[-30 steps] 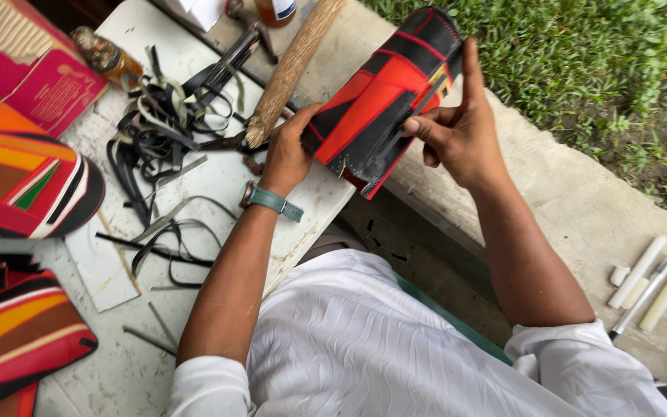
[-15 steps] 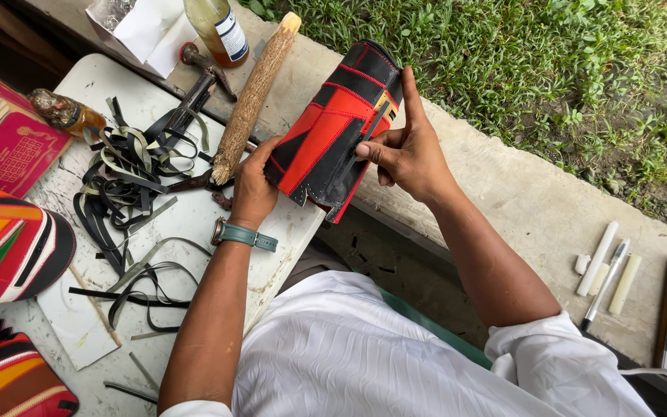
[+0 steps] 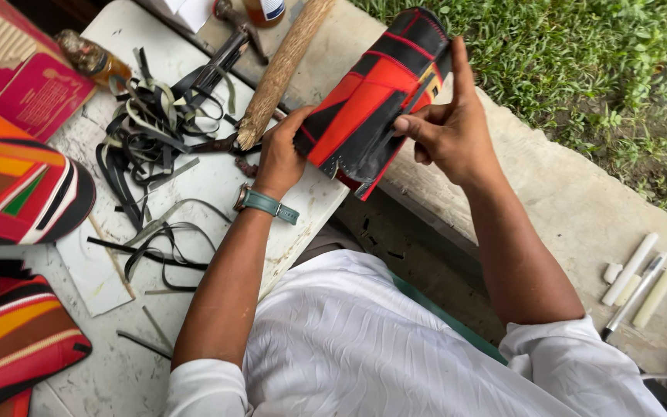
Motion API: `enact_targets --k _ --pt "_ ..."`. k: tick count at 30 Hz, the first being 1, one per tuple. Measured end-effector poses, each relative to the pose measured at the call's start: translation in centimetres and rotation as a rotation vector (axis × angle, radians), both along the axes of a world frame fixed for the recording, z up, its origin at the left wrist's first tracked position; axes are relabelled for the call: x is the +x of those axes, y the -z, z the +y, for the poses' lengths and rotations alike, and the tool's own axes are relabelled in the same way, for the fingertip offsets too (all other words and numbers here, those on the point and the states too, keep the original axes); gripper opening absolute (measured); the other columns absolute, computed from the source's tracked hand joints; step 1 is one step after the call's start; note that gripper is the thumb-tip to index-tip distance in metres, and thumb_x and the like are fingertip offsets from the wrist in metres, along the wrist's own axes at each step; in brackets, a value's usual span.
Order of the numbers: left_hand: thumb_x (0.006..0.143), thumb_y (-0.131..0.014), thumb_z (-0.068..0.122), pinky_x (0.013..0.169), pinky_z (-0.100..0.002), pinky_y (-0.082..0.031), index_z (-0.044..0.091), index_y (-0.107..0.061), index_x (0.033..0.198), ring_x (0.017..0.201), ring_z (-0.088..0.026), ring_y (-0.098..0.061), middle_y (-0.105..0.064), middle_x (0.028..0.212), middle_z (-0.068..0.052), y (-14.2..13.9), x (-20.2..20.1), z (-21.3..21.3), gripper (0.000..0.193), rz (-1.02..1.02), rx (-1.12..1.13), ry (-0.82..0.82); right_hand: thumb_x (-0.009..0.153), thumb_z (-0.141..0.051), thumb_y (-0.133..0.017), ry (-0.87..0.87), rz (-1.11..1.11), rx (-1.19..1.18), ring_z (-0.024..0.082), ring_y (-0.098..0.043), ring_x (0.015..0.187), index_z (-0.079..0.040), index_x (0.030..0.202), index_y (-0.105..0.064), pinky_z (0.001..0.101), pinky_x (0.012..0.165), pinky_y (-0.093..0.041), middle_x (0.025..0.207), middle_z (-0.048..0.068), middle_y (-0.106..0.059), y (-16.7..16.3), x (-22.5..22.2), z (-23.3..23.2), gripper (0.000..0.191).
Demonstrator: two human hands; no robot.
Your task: The person works on a colorful patchwork leather bag at an outdoor workbench. They turn the bag inside out, press and shape its seams, pull the edges into form, and work the opening and lining by hand to finish the bag's shape.
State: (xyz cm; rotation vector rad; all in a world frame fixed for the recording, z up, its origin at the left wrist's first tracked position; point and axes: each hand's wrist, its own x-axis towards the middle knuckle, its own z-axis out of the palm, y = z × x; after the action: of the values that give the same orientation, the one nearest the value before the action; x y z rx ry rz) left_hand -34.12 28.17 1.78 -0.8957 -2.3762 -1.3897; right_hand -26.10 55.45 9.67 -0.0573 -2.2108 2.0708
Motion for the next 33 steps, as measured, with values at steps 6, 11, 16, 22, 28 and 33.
enact_targets --k 6,11,16,22,28,33 --pt "0.078 -0.078 -0.003 0.091 -0.04 -0.056 -0.001 -0.061 0.131 0.112 -0.039 -0.071 -0.072 0.115 -0.024 1.0 1.5 2.7 0.055 -0.088 0.073 -0.152 0.089 0.005 -0.074 -0.529 -0.019 0.07 0.019 -0.072 0.084 -0.014 0.169 -0.019 0.0342 0.073 -0.061 0.09 0.013 -0.071 -4.2 5.3 -0.7 0.099" --pt "0.073 -0.077 0.001 0.086 -0.04 -0.059 0.003 -0.06 0.133 0.103 -0.035 -0.076 -0.075 0.108 -0.02 1.8 3.1 5.0 0.062 -0.232 0.189 -0.224 0.089 0.0 -0.068 -0.473 0.094 0.593 0.033 -0.071 0.09 -0.008 0.153 -0.033 0.0411 0.077 -0.054 0.094 0.016 -0.069 0.2 5.8 -6.5 0.073" --pt "0.075 -0.069 0.004 0.082 -0.045 -0.058 0.01 -0.069 0.12 0.098 -0.04 -0.074 -0.076 0.101 -0.021 1.7 3.0 3.8 0.045 -0.319 0.132 -0.259 0.097 -0.001 -0.06 -0.082 0.4 0.864 0.042 -0.067 0.1 -0.007 0.118 -0.058 0.0494 0.086 -0.053 0.105 0.018 -0.071 3.8 3.7 -9.5 0.022" --pt "0.082 -0.056 0.005 0.084 -0.053 -0.053 0.009 -0.072 0.111 0.101 -0.047 -0.066 -0.072 0.099 -0.025 2.3 2.7 2.6 0.033 -0.305 0.13 -0.354 0.1 -0.011 -0.061 -0.106 0.176 0.989 0.044 -0.064 0.101 -0.008 0.118 -0.065 0.0529 0.085 -0.05 0.102 0.022 -0.069 7.4 3.4 -9.3 0.019" --pt "0.082 -0.059 0.005 0.083 -0.054 -0.053 0.008 -0.073 0.108 0.097 -0.047 -0.067 -0.072 0.096 -0.026 1.8 3.6 1.4 0.03 -0.236 0.011 -0.251 0.095 -0.024 -0.071 0.127 0.218 0.863 0.043 -0.053 0.124 -0.006 0.136 -0.055 0.0486 0.102 -0.042 0.131 0.023 -0.059 13.6 -4.2 -7.5 0.048" --pt "0.079 -0.067 0.007 0.076 -0.052 -0.055 0.002 -0.067 0.113 0.087 -0.045 -0.07 -0.072 0.088 -0.025 1.0 4.5 -0.7 0.034 -0.111 -0.115 -0.274 0.087 -0.035 -0.081 0.169 0.233 0.58 0.04 -0.038 0.141 -0.003 0.149 -0.041 0.0459 0.115 -0.031 0.152 0.023 -0.043 15.4 -6.8 -6.8 0.08"
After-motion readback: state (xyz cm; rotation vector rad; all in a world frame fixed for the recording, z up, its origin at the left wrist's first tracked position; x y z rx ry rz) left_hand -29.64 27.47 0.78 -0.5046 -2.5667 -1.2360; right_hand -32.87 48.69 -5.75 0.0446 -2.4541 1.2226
